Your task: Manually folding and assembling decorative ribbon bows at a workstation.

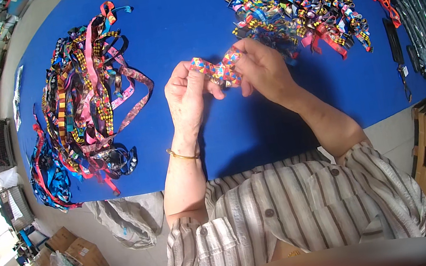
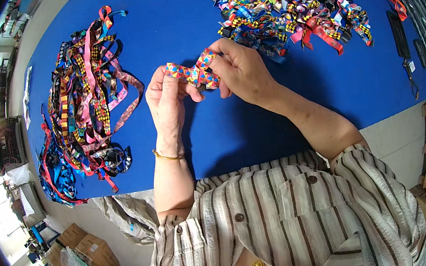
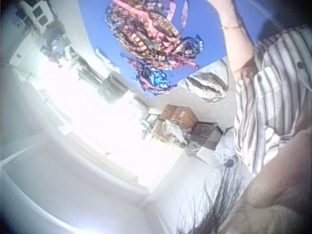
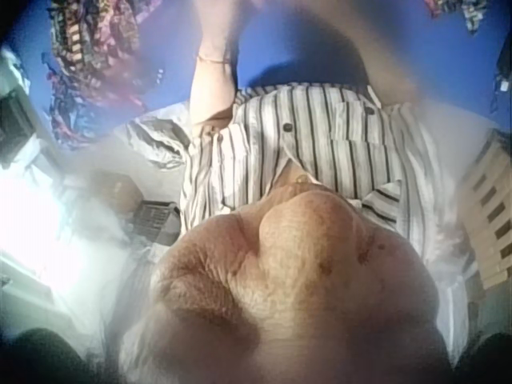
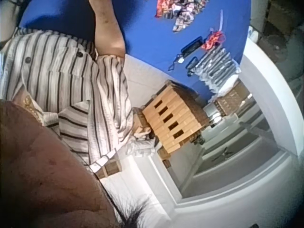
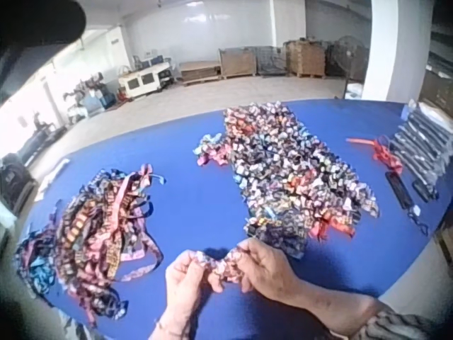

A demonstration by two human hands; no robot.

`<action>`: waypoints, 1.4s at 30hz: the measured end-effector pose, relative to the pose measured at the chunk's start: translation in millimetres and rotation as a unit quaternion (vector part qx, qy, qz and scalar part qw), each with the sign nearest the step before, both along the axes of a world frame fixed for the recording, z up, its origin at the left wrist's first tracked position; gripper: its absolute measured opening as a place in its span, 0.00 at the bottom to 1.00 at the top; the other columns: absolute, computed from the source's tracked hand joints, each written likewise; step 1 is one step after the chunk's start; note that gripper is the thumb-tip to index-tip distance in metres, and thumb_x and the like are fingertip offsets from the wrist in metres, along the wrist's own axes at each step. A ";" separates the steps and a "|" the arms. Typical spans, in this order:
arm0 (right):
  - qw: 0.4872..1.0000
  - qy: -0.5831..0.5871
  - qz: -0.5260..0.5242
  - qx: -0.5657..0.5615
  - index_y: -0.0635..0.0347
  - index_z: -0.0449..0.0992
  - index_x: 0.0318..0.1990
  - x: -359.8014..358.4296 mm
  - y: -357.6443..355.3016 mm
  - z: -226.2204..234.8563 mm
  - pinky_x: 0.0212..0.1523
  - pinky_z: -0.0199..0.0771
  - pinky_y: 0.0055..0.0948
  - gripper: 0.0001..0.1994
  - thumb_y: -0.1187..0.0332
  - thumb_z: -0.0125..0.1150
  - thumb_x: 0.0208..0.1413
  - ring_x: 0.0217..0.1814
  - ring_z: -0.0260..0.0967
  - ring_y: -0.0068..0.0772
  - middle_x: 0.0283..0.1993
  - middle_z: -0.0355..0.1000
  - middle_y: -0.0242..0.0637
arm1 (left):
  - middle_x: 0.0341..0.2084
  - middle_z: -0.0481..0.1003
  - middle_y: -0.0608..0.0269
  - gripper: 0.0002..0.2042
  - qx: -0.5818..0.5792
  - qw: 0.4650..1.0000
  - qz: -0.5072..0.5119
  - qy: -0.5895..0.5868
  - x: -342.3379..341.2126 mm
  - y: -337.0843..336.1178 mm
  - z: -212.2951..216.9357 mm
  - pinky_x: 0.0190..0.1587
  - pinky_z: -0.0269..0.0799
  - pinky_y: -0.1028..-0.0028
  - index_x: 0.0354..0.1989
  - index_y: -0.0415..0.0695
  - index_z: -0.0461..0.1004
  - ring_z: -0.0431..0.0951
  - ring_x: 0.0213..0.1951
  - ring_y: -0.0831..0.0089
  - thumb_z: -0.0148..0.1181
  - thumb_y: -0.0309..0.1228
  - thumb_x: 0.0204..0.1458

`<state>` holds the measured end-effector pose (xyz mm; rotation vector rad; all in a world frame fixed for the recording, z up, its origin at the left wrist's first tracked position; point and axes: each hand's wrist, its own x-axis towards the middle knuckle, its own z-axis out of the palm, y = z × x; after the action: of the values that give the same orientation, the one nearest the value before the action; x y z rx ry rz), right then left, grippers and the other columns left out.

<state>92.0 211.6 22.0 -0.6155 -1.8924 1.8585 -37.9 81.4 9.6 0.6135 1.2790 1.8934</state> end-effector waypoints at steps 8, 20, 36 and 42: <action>0.997 0.033 0.014 -0.065 0.63 0.70 0.42 -0.4 -5.2 -1.9 0.15 0.65 0.19 0.11 0.64 0.46 0.70 0.16 0.69 0.20 0.24 0.69 0.32 | 0.22 0.77 0.56 0.15 0.032 0.999 -0.009 -0.033 4.5 -0.2 0.9 0.22 0.75 0.73 0.39 0.34 0.72 0.75 0.17 0.73 0.52 0.37 0.67; 0.986 0.047 0.034 -0.154 0.64 0.71 0.46 -1.6 -8.7 -1.8 0.16 0.68 0.21 0.16 0.61 0.41 0.71 0.15 0.69 0.26 0.26 0.65 0.35 | 0.19 0.76 0.52 0.17 0.051 0.994 0.009 -0.096 8.4 -1.2 -2.1 0.16 0.71 0.73 0.30 0.35 0.71 0.73 0.12 0.69 0.52 0.38 0.66; 0.984 0.033 0.077 -0.158 0.67 0.70 0.49 0.6 -6.9 -2.2 0.18 0.73 0.23 0.19 0.60 0.36 0.73 0.23 0.73 0.27 0.31 0.75 0.42 | 0.23 0.76 0.49 0.13 0.030 0.993 -0.039 -0.108 -0.1 -3.3 -4.6 0.19 0.67 0.73 0.37 0.35 0.71 0.71 0.15 0.68 0.48 0.36 0.63; 0.984 0.040 0.050 -0.163 0.65 0.70 0.45 -0.8 -5.4 -2.7 0.17 0.67 0.21 0.17 0.62 0.36 0.71 0.15 0.68 0.27 0.23 0.67 0.36 | 0.24 0.77 0.55 0.10 0.051 0.993 -0.061 -0.092 2.8 -1.0 3.8 0.23 0.69 0.78 0.40 0.34 0.73 0.73 0.19 0.74 0.55 0.31 0.60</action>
<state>91.2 206.2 19.4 -0.5441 -1.6067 2.2481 -35.1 80.3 13.3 0.5431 1.0121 1.8750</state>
